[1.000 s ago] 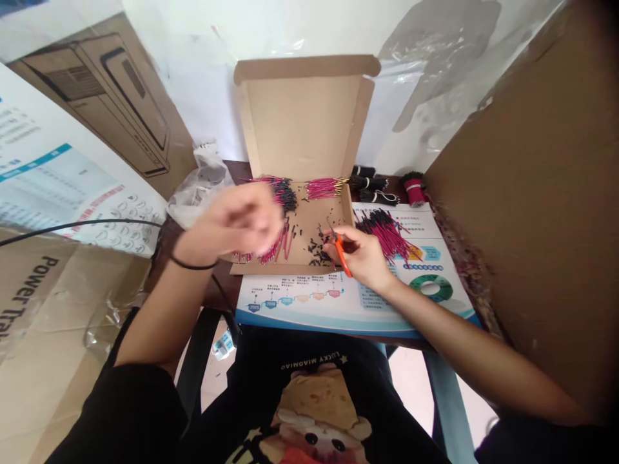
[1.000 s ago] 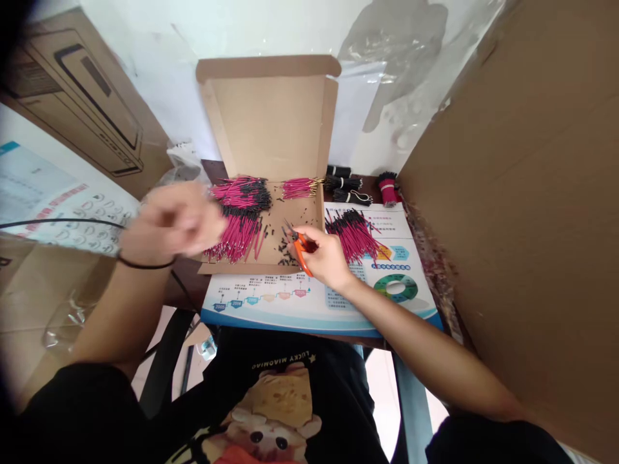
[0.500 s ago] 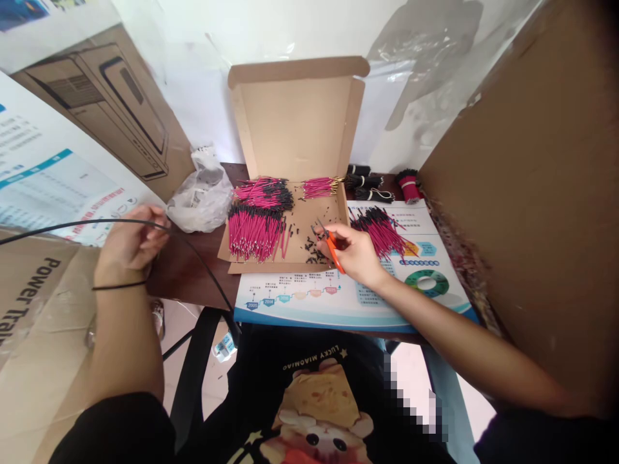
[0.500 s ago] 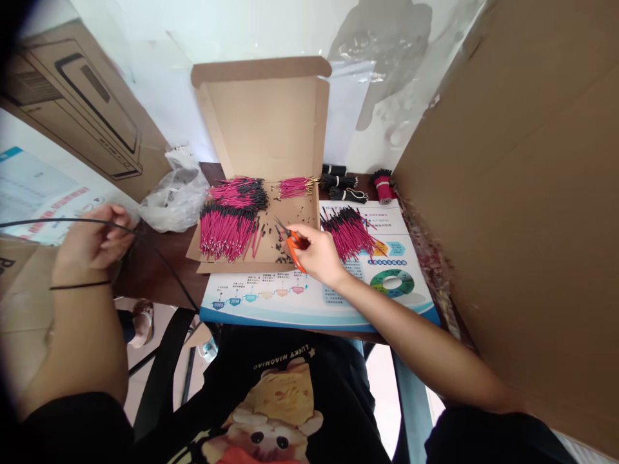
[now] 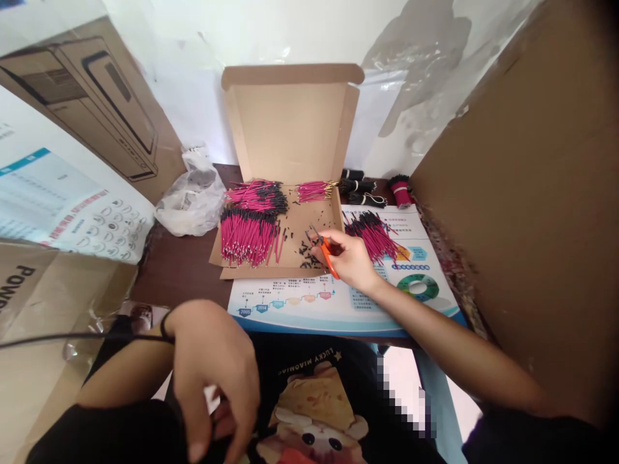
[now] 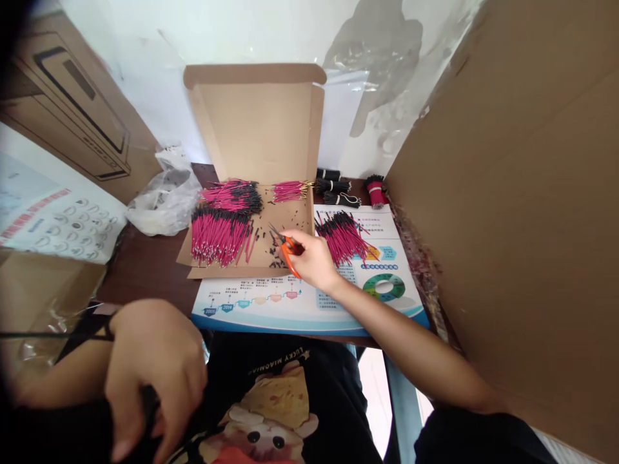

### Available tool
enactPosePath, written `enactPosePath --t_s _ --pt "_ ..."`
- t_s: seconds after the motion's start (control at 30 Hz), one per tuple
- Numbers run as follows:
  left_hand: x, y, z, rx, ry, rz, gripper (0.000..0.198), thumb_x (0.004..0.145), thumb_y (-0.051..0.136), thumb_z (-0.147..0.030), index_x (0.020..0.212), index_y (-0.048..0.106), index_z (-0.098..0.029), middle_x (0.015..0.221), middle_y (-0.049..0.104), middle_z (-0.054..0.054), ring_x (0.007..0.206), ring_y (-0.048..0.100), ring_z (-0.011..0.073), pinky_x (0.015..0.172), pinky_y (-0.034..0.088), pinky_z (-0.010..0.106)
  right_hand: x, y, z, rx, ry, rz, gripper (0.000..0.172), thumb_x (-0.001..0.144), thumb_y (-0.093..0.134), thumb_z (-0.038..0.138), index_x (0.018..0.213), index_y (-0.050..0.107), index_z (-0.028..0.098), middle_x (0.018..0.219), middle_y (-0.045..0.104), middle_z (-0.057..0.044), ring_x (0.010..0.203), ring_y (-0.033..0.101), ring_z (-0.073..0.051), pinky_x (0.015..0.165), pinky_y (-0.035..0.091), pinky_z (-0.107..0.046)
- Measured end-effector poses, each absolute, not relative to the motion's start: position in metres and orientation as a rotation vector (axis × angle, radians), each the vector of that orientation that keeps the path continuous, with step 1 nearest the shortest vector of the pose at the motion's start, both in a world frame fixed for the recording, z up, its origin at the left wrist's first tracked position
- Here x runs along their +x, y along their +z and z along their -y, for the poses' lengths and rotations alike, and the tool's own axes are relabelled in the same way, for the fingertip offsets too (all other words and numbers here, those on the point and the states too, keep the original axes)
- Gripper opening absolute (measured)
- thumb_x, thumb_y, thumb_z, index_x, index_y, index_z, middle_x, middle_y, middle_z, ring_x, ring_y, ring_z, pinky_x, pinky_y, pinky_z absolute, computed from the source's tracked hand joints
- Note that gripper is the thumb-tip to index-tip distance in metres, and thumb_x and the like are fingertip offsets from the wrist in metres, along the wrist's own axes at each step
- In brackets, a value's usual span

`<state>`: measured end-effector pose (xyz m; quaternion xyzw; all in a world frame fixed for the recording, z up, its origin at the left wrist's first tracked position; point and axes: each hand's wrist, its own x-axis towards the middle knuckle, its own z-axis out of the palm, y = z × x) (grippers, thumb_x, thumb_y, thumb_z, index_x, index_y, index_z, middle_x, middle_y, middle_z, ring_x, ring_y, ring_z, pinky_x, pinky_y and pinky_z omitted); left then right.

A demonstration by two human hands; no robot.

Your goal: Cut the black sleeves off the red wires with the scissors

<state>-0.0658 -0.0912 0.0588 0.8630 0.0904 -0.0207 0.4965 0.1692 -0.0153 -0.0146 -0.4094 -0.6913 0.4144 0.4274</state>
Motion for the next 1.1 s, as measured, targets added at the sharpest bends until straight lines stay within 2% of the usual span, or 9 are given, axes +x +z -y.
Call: enactPosePath --t_s 0.07,0.13,0.17,0.3,0.4,0.5,0.67,0.87,1.1 --pt "-0.049 0.062 0.103 1.845 -0.205 0.105 0.014 0.074 0.071 -0.024 0.087 0.07 -0.026 0.076 0.073 0.001 0.067 0.07 0.0121 0.064 0.054 0.015 0.169 -0.017 0.015 -1.022 1.004 1.747 0.027 0.072 0.069 0.032 0.095 0.07 0.019 0.075 0.069 -0.001 0.063 0.06 -0.012 0.063 0.05 -0.027" --pt "-0.048 0.07 0.094 1.86 -0.17 -0.093 0.014 0.08 0.064 -0.019 0.093 0.071 -0.022 0.084 0.073 0.006 0.075 0.07 0.0154 0.069 0.055 0.019 0.169 -0.018 0.015 -1.024 0.992 1.748 0.028 0.072 0.068 0.032 0.096 0.069 0.018 0.075 0.069 -0.001 0.062 0.059 -0.012 0.061 0.049 -0.026" --pt "-0.052 0.074 0.082 1.872 -0.096 -0.241 0.014 0.084 0.06 -0.019 0.093 0.071 -0.021 0.085 0.073 0.007 0.077 0.07 0.0153 0.071 0.054 0.021 0.169 -0.018 0.015 -1.026 0.994 1.742 0.028 0.072 0.068 0.032 0.097 0.069 0.018 0.076 0.069 -0.001 0.062 0.059 -0.012 0.06 0.049 -0.026" --pt "-0.066 0.079 0.026 1.738 0.611 -0.853 0.018 0.091 0.054 -0.028 0.082 0.066 -0.017 0.064 0.062 0.001 0.051 0.054 0.0054 0.044 0.04 0.014 0.169 -0.015 0.016 -1.039 1.003 1.727 0.03 0.072 0.068 0.032 0.098 0.068 0.017 0.072 0.066 0.0 0.06 0.056 -0.011 0.058 0.048 -0.025" --pt "-0.055 0.063 0.005 1.578 0.895 -0.964 0.018 0.091 0.054 -0.029 0.085 0.064 -0.016 0.062 0.057 -0.001 0.043 0.043 0.0016 0.037 0.029 0.013 0.17 -0.01 0.016 -1.035 0.964 1.745 0.031 0.073 0.068 0.031 0.101 0.067 0.018 0.074 0.066 0.0 0.061 0.057 -0.011 0.06 0.048 -0.026" --pt "-0.036 0.041 0.006 1.647 0.898 -1.009 0.02 0.091 0.053 -0.029 0.095 0.066 -0.014 0.071 0.063 0.002 0.044 0.048 0.0028 0.039 0.038 0.015 0.17 -0.005 0.017 -0.994 0.926 1.765 0.034 0.074 0.068 0.031 0.106 0.063 0.019 0.076 0.067 0.0 0.062 0.058 -0.011 0.062 0.049 -0.026" --pt "-0.026 0.021 0.015 1.634 1.02 -0.993 0.032 0.086 0.06 -0.031 0.115 0.06 -0.017 0.083 0.067 0.004 0.046 0.056 0.0052 0.035 0.04 0.015 0.168 -0.001 0.02 -0.955 0.93 1.77 0.035 0.075 0.067 0.03 0.108 0.058 0.021 0.071 0.063 0.004 0.059 0.056 -0.01 0.058 0.047 -0.025" --pt "-0.022 0.014 0.015 1.688 1.022 -0.972 0.025 0.083 0.063 -0.038 0.084 0.067 -0.013 0.061 0.062 0.0 0.044 0.051 0.0056 0.039 0.039 0.017 0.163 -0.003 0.021 -0.98 1.034 1.762 0.039 0.074 0.067 0.029 0.107 0.047 0.024 0.069 0.063 0.005 0.059 0.058 -0.011 0.06 0.048 -0.026" --pt "-0.017 0.009 0.017 1.613 1.04 -0.903 0.03 0.082 0.065 -0.04 0.094 0.068 -0.013 0.069 0.066 0.003 0.046 0.05 0.0047 0.04 0.038 0.017 0.162 -0.005 0.02 -0.937 1.064 1.787 0.036 0.074 0.068 0.028 0.103 0.047 0.023 0.072 0.067 0.003 0.062 0.061 -0.012 0.061 0.049 -0.026"
